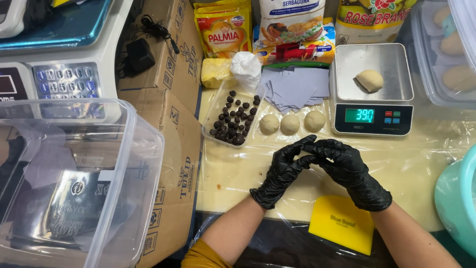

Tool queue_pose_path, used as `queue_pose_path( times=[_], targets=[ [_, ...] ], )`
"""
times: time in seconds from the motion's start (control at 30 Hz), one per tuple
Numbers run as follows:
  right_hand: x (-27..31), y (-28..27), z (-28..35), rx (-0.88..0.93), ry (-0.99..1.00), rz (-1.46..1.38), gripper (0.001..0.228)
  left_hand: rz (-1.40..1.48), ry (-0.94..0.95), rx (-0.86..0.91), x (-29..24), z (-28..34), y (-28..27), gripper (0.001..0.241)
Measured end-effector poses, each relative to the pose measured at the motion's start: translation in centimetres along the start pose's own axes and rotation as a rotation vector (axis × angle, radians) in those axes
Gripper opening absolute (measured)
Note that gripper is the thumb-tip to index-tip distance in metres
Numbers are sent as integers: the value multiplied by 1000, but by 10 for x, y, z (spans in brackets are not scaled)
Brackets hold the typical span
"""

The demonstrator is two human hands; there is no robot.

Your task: Weighing dough balls on a digital scale and flattening them by hand on a plastic-covered work surface in preparation for filling.

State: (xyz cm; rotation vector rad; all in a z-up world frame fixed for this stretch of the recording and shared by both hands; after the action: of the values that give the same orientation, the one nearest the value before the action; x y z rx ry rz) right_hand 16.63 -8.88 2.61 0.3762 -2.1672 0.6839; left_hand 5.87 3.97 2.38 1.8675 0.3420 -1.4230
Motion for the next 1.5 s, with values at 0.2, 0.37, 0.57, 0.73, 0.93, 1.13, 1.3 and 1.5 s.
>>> queue_pose_path(
  times=[0.2, 0.37, 0.57, 0.73, 0.93, 1.13, 1.3, 1.5],
  targets=[
    [10, 0, -2, -17, -41, 53, 20, 9, -35, -90, 27, 2, -6, 33],
    [-19, -3, 3, 0, -24, 94, 19, -17, -1, -131, 33, 3, -7, 31],
    [-18, -2, -3, -8, 52, 171, 24, -87, 23, -117, 54, 2, -22, 26],
    [-40, -21, -8, -61, 144, 187, 21, -128, 31, -98, 39, 7, -18, 23],
    [-6, -77, -36, -316, 105, 92, 5, -253, -4, 11, 30, 7, -11, 12],
    [17, -96, -60, -508, 172, -156, 19, -215, 41, 63, 27, 5, -9, 14],
    [22, -104, -87, -376, 11, 0, 24, -215, 11, 58, 20, 5, -7, 14],
    [-9, -99, -105, -322, -204, 165, 21, -260, 40, 64, 23, 4, -8, 13]
  ],
)
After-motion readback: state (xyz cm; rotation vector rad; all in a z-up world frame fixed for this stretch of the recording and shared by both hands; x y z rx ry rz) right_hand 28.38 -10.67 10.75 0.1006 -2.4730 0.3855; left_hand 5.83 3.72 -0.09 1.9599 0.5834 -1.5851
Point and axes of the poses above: each hand's wrist, its own z-axis away from the middle knuckle, its own y-axis out of the palm, x = y × z, the point moved 5 cm from there along -z, towards the middle knuckle, and after that the axes turned 8 degrees about -x, right-handed, at the moved point
